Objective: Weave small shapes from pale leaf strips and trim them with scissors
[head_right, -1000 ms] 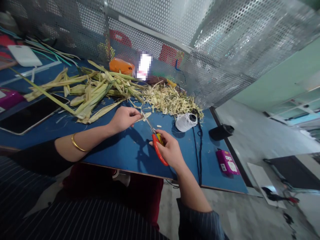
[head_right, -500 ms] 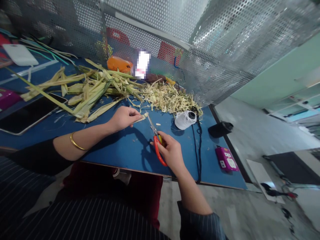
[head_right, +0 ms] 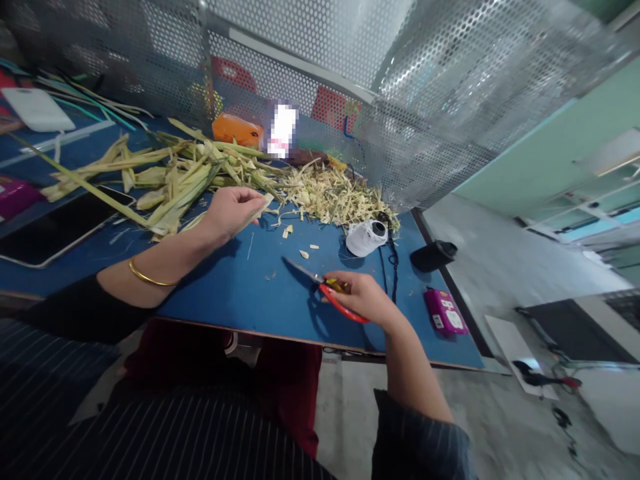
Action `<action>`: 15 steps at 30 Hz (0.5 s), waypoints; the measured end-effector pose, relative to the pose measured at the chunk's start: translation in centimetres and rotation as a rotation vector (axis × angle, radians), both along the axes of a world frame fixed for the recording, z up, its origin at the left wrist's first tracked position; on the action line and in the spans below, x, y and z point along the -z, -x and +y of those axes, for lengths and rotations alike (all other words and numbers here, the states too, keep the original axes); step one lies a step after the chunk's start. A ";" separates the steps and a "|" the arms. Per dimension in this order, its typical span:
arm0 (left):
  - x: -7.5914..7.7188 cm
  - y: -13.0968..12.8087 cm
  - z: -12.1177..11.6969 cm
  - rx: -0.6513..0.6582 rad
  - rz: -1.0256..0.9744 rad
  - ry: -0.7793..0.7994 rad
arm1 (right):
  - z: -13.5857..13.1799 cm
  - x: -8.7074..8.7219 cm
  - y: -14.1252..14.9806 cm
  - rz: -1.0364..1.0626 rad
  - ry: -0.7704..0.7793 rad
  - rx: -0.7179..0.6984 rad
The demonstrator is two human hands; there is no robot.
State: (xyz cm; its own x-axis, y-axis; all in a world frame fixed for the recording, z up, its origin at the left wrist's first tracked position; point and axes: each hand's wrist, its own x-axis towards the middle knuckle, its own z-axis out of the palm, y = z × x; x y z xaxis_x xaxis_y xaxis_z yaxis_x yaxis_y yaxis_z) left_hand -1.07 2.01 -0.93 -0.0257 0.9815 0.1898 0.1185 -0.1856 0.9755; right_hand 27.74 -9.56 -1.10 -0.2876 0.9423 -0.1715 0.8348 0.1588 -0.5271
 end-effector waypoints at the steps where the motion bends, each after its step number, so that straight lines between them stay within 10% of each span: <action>1: 0.1 0.0 0.1 -0.006 -0.011 -0.005 | 0.9 0.3 -0.4 -0.066 -0.068 0.085; 5: 0.0 0.3 0.5 -0.046 -0.040 -0.011 | 2.9 0.9 -0.2 -0.079 -0.275 0.296; 8: -0.2 0.6 0.8 -0.083 -0.062 -0.029 | 2.1 -0.3 2.2 0.300 -0.006 0.073; 12: -0.3 0.9 0.9 -0.101 -0.077 -0.066 | 1.9 -1.8 6.1 0.182 0.178 -0.342; 15: -0.3 0.8 0.9 -0.086 -0.067 -0.051 | 4.6 -1.3 6.8 0.122 0.154 -0.232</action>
